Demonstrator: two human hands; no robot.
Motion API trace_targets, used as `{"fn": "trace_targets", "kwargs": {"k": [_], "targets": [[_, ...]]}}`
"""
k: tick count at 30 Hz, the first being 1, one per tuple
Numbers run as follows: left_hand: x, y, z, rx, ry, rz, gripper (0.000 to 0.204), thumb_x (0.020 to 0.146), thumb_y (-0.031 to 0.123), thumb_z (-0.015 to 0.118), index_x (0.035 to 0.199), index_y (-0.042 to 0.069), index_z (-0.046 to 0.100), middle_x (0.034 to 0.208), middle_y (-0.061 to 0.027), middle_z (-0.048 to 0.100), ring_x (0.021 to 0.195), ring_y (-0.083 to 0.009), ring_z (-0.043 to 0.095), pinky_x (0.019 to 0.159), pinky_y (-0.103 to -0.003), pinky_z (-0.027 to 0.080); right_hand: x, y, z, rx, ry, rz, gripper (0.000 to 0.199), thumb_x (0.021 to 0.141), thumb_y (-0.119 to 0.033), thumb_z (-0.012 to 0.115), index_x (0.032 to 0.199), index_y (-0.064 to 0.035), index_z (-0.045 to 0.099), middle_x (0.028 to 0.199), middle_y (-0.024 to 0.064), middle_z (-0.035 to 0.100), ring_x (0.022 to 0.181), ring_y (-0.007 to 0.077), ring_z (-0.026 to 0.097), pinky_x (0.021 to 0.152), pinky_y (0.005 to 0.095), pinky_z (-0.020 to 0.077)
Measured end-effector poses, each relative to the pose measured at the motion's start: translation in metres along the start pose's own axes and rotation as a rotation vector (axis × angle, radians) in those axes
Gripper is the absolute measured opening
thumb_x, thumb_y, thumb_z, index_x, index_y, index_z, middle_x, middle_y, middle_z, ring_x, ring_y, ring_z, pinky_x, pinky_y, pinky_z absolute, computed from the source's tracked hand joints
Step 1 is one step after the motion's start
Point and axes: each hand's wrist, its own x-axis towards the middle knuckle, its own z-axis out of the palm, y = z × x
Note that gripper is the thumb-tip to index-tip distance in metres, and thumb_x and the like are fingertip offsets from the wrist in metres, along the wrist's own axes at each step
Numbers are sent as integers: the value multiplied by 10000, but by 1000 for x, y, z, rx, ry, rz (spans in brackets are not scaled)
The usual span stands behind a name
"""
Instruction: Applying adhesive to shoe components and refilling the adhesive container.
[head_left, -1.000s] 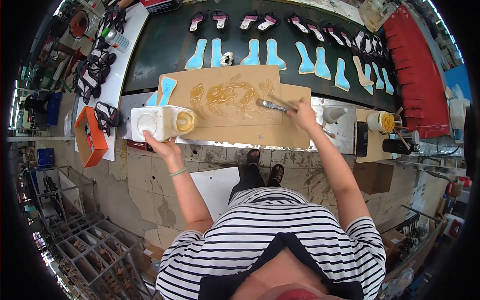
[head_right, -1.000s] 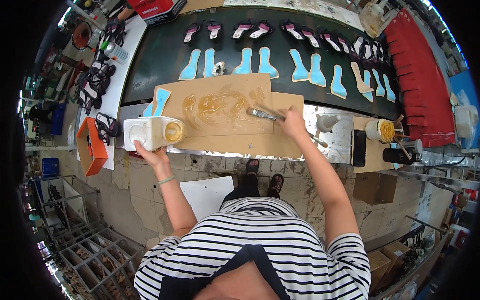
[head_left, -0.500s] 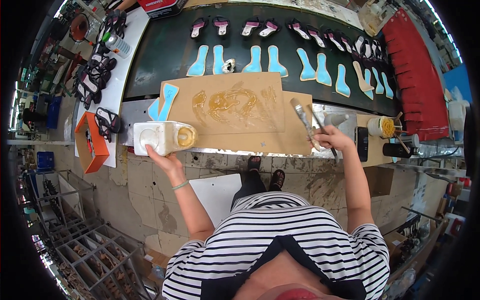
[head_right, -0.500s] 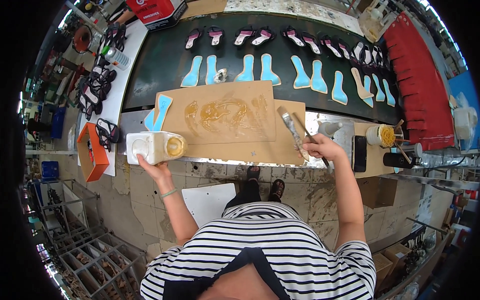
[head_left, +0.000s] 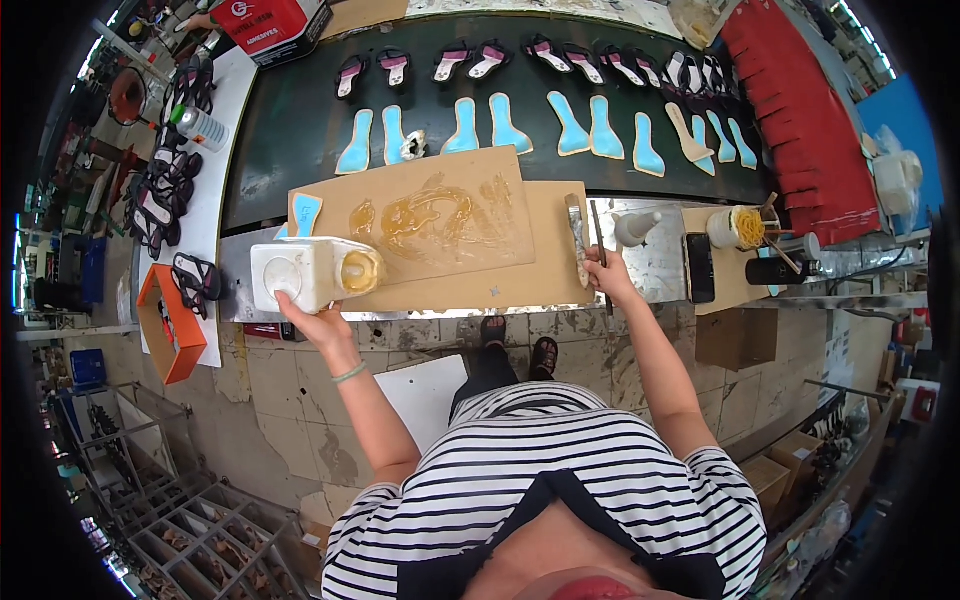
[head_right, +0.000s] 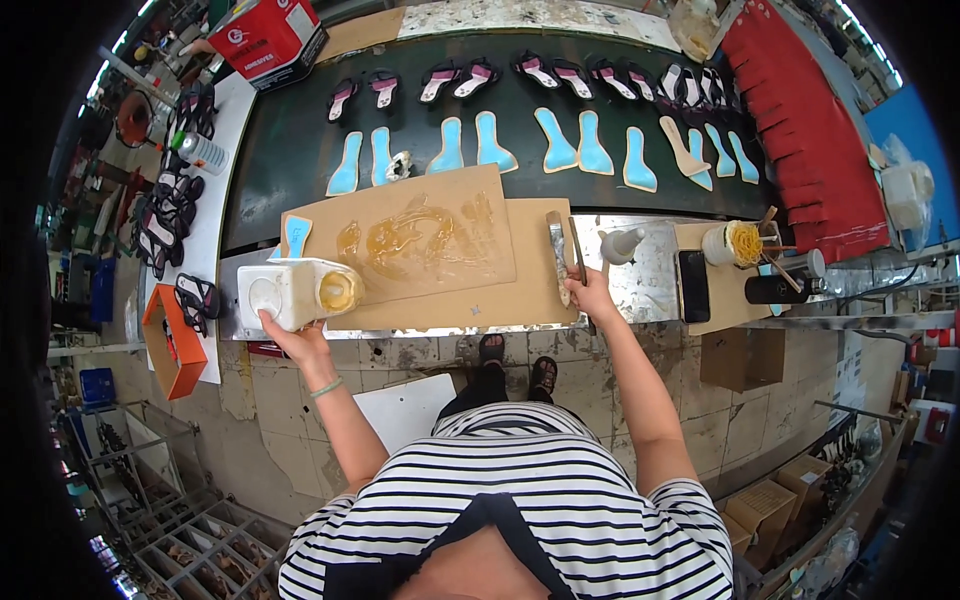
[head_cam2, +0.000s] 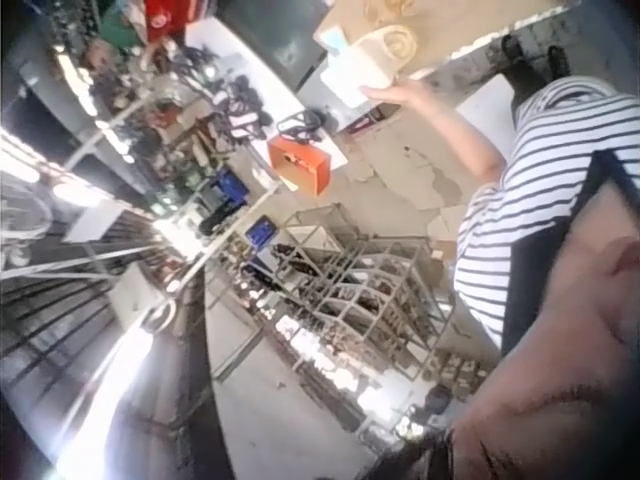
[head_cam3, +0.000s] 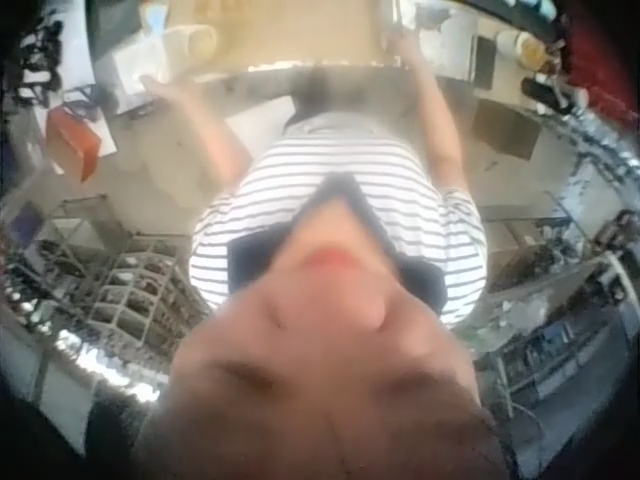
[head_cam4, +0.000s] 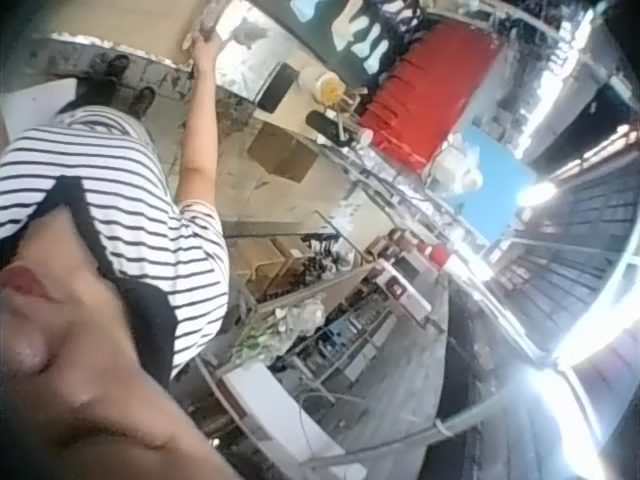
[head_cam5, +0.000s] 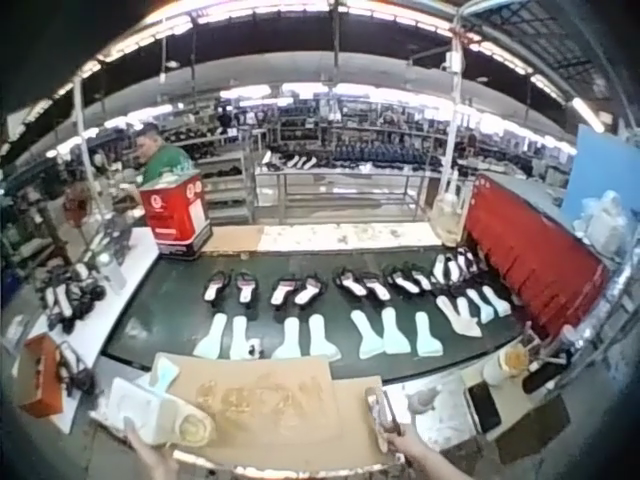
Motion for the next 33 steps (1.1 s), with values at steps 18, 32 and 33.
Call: {"fn": "trace_targets", "kwargs": {"k": [18,32,33], "targets": [[-10,15,-20,28,32,61,775,826,642,468,1413,153,342,1424,-87,386,1291,-299,388,973,-517,372,21,-42,-10,74,74,-2,124,876,-136,568,931,-28,542,687,20,519,500,96,478,432,260,405],[-5,12,-20,6,8,34,733,849,608,476,1403,146,350,1414,-94,397,1269,-305,417,963,-526,396,57,-35,63,-876,382,-393,410,720,-134,732,1105,-30,640,730,163,651,692,309,646,655,394,510],[-5,13,-21,6,27,46,733,849,608,476,1403,146,350,1414,-94,397,1269,-305,417,963,-526,396,58,-37,71,-881,392,-407,375,720,-126,730,1072,-25,647,744,170,652,713,323,649,658,403,510]]}}
